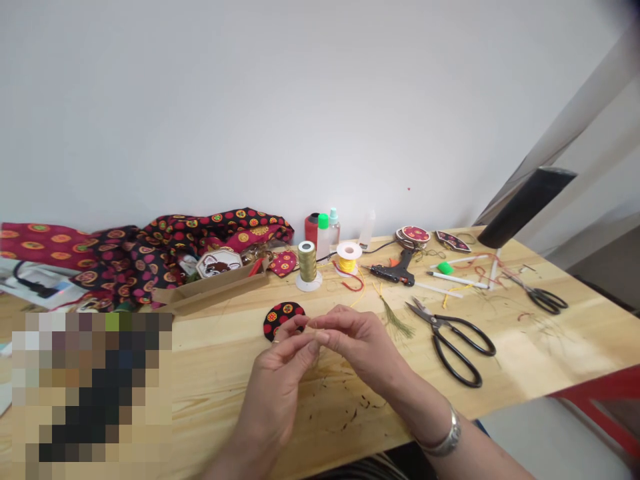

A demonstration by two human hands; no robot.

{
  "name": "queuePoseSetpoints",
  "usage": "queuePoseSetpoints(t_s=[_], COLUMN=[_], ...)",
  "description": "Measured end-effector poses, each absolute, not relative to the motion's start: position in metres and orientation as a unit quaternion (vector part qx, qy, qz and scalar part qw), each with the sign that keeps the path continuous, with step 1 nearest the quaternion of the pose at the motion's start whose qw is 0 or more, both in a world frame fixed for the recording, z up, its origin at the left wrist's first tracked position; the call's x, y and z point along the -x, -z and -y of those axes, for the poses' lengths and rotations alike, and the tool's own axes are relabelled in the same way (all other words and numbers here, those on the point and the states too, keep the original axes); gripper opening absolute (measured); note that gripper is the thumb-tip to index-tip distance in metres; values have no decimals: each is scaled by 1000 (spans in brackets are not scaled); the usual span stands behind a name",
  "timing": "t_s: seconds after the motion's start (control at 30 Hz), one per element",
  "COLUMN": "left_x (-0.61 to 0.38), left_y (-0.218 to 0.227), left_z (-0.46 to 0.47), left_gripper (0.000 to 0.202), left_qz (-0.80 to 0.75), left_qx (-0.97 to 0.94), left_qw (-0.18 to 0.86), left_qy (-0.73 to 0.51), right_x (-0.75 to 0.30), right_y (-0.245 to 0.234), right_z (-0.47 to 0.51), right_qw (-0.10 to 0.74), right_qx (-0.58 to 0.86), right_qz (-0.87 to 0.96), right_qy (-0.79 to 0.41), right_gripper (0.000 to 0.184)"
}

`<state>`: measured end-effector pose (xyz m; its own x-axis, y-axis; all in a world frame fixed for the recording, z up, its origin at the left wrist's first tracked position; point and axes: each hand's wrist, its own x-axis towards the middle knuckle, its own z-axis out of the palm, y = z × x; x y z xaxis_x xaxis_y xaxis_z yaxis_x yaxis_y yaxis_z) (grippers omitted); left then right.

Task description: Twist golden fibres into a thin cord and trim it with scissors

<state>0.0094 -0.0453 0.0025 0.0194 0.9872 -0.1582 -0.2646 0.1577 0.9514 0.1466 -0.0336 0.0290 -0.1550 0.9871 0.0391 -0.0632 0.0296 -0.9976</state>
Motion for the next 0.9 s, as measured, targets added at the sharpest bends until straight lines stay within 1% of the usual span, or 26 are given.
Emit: queuePoseSetpoints(t_s=[0.1,0.3,0.47,0.53,0.63,0.77,0.9], left_x=[-8,-8,-8,-8,-7,-6,-5], left_y=[0,-4,-12,-15,-17,-14,-11], left_z=[47,45,42,40,38,37,36], left_gripper=[15,15,12,11,10,10,14], left_qz=[-475,-474,-461,-455,-445,-425,-415], left_qx=[-429,-452,-403,-368,-319,-272,-228], left_qw=[581,562,590,605,629,660,690], left_qy=[-502,-506,-526,-540,-552,-556,-548], right_x=[-146,-145,-145,-145,-143,-139,-138], right_y=[-29,-31,-27,-24,-20,-18,-20], right_z=[34,34,32,32,33,34,34], right_qw=[479,483,520,530,504,473,457], right_qx=[442,468,428,395,351,313,323], right_qz=[526,524,466,459,477,498,499], right_qy=[-546,-522,-574,-594,-629,-656,-662], right_gripper=[6,13,16,24,28,24,20])
